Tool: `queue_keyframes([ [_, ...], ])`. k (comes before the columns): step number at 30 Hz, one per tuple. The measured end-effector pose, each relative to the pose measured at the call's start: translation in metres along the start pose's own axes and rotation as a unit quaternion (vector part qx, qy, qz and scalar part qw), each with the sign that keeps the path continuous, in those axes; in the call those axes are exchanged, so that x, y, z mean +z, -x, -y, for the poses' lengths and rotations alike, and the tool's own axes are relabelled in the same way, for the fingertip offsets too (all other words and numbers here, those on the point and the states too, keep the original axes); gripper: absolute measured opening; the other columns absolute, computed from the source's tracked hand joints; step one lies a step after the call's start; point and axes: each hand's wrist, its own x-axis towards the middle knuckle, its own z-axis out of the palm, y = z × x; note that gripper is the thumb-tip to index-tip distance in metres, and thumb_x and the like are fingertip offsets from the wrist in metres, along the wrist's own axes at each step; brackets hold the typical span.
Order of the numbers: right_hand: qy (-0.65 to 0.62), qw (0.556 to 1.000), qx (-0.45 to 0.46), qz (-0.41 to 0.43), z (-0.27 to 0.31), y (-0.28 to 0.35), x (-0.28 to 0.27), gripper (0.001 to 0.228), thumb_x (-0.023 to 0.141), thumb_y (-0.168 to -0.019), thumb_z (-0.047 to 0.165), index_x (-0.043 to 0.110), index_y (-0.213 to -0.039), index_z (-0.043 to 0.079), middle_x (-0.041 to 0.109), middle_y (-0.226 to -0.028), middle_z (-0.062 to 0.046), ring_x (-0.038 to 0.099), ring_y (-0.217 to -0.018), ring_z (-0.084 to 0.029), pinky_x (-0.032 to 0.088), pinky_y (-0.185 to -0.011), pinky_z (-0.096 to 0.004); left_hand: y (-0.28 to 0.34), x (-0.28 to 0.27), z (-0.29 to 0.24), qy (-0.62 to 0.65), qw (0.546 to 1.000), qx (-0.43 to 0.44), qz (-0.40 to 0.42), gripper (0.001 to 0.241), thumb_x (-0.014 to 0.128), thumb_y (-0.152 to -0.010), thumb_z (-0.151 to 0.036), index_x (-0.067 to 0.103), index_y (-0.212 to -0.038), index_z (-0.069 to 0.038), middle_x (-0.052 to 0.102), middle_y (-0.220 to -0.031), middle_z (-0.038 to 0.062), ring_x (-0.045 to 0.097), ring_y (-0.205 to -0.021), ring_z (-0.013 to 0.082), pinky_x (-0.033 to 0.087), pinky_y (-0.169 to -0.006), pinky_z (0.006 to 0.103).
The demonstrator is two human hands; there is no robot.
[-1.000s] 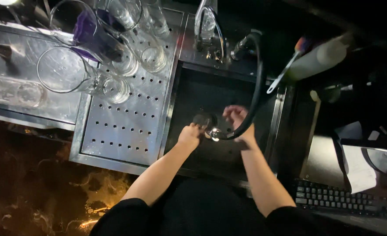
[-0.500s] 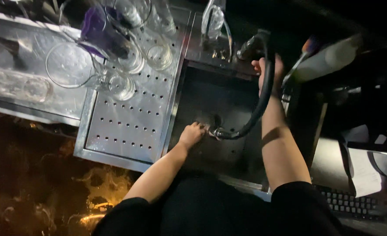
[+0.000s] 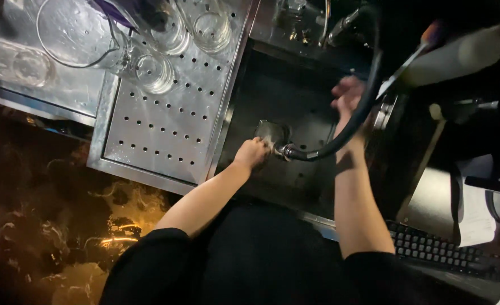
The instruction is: The person washes several clear drinking glasses in a stainless steel sink using a handheld spray nozzle. They rinse the glasses thoroughly and place them on a perforated metal drying rack to the left of the sink.
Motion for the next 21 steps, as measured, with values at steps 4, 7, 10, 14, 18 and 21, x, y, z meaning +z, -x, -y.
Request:
queue_keyframes([
  [4,-0.085,0.990,0.071,0.082,-0.041,0.030,-0.010,0.036,0.050,-0.102,-0.010,0.053,-0.134,0.005,0.062,-0.136,-0.012,0.067,-0.113,-0.018,0.058,-0.085,-0.019,0.011,-0.014,-0.024,-0.061,0.993,-0.001,0.100,0.029,0.051,-0.095,-0.020,0.072,-0.107,-0.036,0.075,-0.105,-0.005,0.070,-0.097,0.0235,0.058,-0.067,0.0387],
  [7,-0.085,0.993,0.042,0.076,-0.012,0.036,-0.005,0.041,0.053,-0.106,-0.004,0.049,-0.145,0.007,0.057,-0.145,-0.012,0.065,-0.122,-0.022,0.057,-0.089,-0.024,0.016,0.007,-0.054,-0.021,0.980,-0.057,0.189,0.041,0.042,-0.099,-0.020,0.060,-0.136,-0.015,0.070,-0.110,0.007,0.075,-0.080,0.0262,0.059,-0.059,0.0389],
  [10,-0.097,0.992,0.013,0.081,-0.030,0.008,-0.014,0.048,0.054,-0.109,-0.001,0.044,-0.154,0.010,0.049,-0.154,-0.006,0.062,-0.128,-0.017,0.056,-0.093,-0.018,0.009,-0.053,-0.063,0.004,0.987,-0.009,0.160,0.036,0.046,-0.093,-0.014,0.063,-0.124,-0.004,0.069,-0.102,0.014,0.074,-0.071,0.0333,0.057,-0.052,0.0449],
  [14,-0.112,0.991,-0.027,0.073,-0.030,-0.016,-0.008,0.054,0.060,-0.112,0.001,0.040,-0.160,0.015,0.042,-0.164,-0.009,0.062,-0.135,-0.026,0.059,-0.097,-0.026,-0.009,0.039,-0.030,-0.089,0.983,0.097,0.129,0.026,0.047,-0.092,-0.018,0.073,-0.095,-0.021,0.072,-0.090,0.003,0.070,-0.076,0.0242,0.052,-0.053,0.0407],
  [18,-0.032,0.993,-0.086,0.074,-0.013,-0.031,0.005,0.053,0.061,-0.110,0.016,0.037,-0.157,0.013,0.047,-0.159,-0.018,0.067,-0.129,-0.027,0.056,-0.094,-0.031,-0.025,-0.005,-0.005,0.093,0.982,-0.078,0.143,0.024,0.057,-0.091,-0.021,0.069,-0.111,-0.012,0.072,-0.100,0.009,0.070,-0.086,0.0273,0.053,-0.056,0.0424],
  [21,-0.041,0.991,-0.098,0.080,-0.002,-0.048,0.017,0.046,0.062,-0.109,0.014,0.041,-0.151,0.010,0.052,-0.147,-0.017,0.067,-0.123,-0.026,0.056,-0.091,-0.030,-0.014,-0.012,-0.007,0.126,0.973,-0.074,0.180,0.032,0.058,-0.088,-0.016,0.062,-0.119,-0.011,0.070,-0.100,0.011,0.068,-0.088,0.0302,0.055,-0.061,0.0453],
])
